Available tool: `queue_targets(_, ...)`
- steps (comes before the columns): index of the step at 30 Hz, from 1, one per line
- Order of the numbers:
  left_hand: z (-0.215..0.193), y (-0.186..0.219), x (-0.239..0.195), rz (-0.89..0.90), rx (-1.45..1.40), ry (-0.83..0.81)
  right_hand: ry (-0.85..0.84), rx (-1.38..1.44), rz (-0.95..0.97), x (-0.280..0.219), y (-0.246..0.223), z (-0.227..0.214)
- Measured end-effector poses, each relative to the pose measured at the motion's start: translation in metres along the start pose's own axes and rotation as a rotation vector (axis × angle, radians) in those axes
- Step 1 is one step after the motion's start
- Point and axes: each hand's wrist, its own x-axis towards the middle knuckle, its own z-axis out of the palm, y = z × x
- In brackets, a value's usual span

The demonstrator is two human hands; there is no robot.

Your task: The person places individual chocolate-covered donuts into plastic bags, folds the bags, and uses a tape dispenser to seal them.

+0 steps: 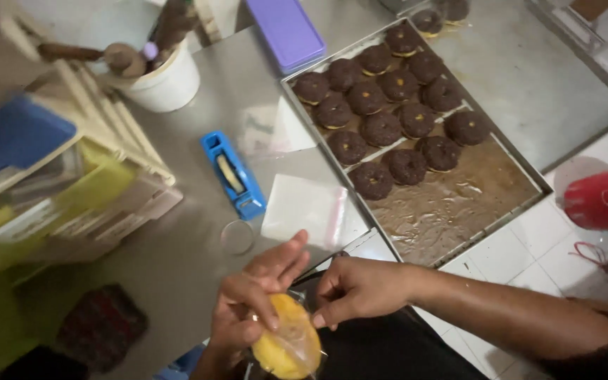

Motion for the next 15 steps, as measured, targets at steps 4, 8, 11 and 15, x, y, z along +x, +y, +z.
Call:
queue_targets(4,0.002,-0.021,0.018,0.047,-0.044,0.047,0.120,-0.010,0.028,-0.025,0.015,-0.015)
queue_targets(8,0.008,-0.053,0.048,-0.019,-0.267,0.310,0.621,-0.036,-0.288,-0.051,0.027,-0.022)
queue_targets(11,0.001,-0.086,0.065,-0.218,-0.474,0.644,0.965,0.220,-0.479,-0.052,0.042,-0.023)
queue_targets(15,0.012,-0.103,0.081,-0.551,-0.450,1.128,1.099,0.524,-0.571,-0.042,0.077,-0.032)
